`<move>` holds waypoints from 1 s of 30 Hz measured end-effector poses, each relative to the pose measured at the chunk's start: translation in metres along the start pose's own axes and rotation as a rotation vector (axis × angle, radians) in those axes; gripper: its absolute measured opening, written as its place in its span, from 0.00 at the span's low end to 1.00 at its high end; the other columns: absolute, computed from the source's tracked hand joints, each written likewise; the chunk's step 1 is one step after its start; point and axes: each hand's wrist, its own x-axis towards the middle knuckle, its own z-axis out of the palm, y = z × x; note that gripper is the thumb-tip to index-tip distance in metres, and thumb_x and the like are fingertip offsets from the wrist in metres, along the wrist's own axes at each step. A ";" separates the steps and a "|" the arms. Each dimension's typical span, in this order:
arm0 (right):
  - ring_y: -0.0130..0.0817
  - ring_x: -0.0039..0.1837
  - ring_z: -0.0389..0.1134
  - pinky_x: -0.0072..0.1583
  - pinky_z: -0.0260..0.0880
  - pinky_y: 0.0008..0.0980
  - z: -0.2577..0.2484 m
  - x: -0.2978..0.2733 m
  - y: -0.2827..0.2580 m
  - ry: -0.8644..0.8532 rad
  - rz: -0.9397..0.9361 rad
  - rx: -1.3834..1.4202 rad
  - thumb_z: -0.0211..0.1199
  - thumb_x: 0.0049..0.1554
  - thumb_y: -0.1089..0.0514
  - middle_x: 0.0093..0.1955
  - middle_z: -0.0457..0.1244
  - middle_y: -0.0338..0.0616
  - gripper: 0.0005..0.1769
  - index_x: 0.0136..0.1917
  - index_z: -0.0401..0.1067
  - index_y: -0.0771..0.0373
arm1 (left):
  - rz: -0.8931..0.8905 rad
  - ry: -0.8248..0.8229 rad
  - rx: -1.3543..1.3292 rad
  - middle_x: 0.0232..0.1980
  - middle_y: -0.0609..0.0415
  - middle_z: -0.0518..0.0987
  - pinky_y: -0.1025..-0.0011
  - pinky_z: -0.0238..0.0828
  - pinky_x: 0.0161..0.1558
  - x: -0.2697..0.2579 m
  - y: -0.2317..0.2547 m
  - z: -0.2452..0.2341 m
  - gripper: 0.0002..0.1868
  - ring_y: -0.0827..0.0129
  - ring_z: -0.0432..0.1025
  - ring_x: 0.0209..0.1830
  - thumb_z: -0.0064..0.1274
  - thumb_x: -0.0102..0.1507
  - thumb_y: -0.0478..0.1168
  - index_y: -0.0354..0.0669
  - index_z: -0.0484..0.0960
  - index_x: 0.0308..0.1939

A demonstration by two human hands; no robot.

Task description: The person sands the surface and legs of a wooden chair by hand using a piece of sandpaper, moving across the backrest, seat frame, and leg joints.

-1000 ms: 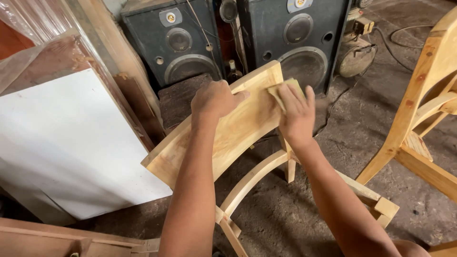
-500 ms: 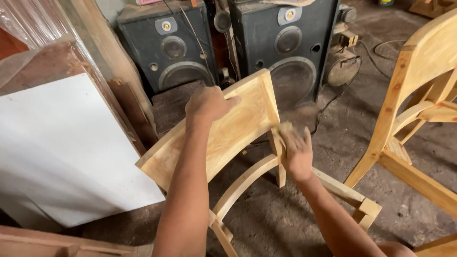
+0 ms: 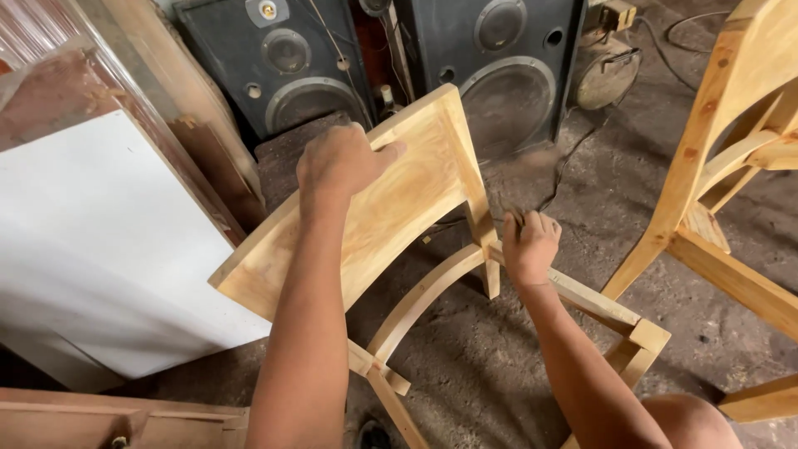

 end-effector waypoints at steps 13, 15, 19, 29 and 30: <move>0.45 0.46 0.66 0.52 0.68 0.39 -0.001 0.009 -0.026 -0.089 0.394 0.627 0.70 0.59 0.51 0.44 0.66 0.45 0.17 0.54 0.69 0.62 | 0.070 0.919 0.407 0.21 0.53 0.73 0.63 0.64 0.35 -0.006 0.009 0.081 0.35 0.62 0.68 0.21 0.54 0.64 0.72 0.45 0.73 0.24; 0.45 0.47 0.65 0.52 0.67 0.40 0.008 0.033 -0.031 -0.053 0.205 0.579 0.72 0.59 0.52 0.43 0.65 0.45 0.13 0.48 0.73 0.61 | 0.081 0.990 0.412 0.21 0.53 0.72 0.63 0.63 0.35 -0.001 0.011 0.075 0.35 0.61 0.68 0.21 0.55 0.63 0.72 0.45 0.72 0.24; 0.49 0.47 0.63 0.53 0.62 0.46 0.029 0.027 -0.025 0.100 -0.124 0.370 0.73 0.57 0.56 0.42 0.62 0.48 0.12 0.44 0.71 0.61 | 0.059 0.962 0.402 0.21 0.54 0.72 0.64 0.64 0.36 -0.001 0.012 0.076 0.35 0.62 0.68 0.22 0.55 0.63 0.73 0.46 0.72 0.24; 0.49 0.48 0.60 0.53 0.59 0.46 0.052 0.019 -0.015 0.086 -0.102 0.418 0.69 0.60 0.55 0.44 0.59 0.51 0.15 0.44 0.65 0.65 | 0.073 0.927 0.363 0.20 0.55 0.72 0.64 0.64 0.34 -0.001 0.004 0.081 0.35 0.64 0.68 0.20 0.53 0.65 0.73 0.46 0.73 0.23; 0.49 0.48 0.60 0.53 0.59 0.47 0.050 0.016 -0.016 0.084 -0.105 0.407 0.69 0.60 0.55 0.45 0.59 0.51 0.15 0.45 0.65 0.65 | 0.072 0.938 0.339 0.20 0.55 0.72 0.64 0.63 0.34 0.000 0.005 0.080 0.35 0.64 0.68 0.20 0.53 0.64 0.72 0.46 0.73 0.23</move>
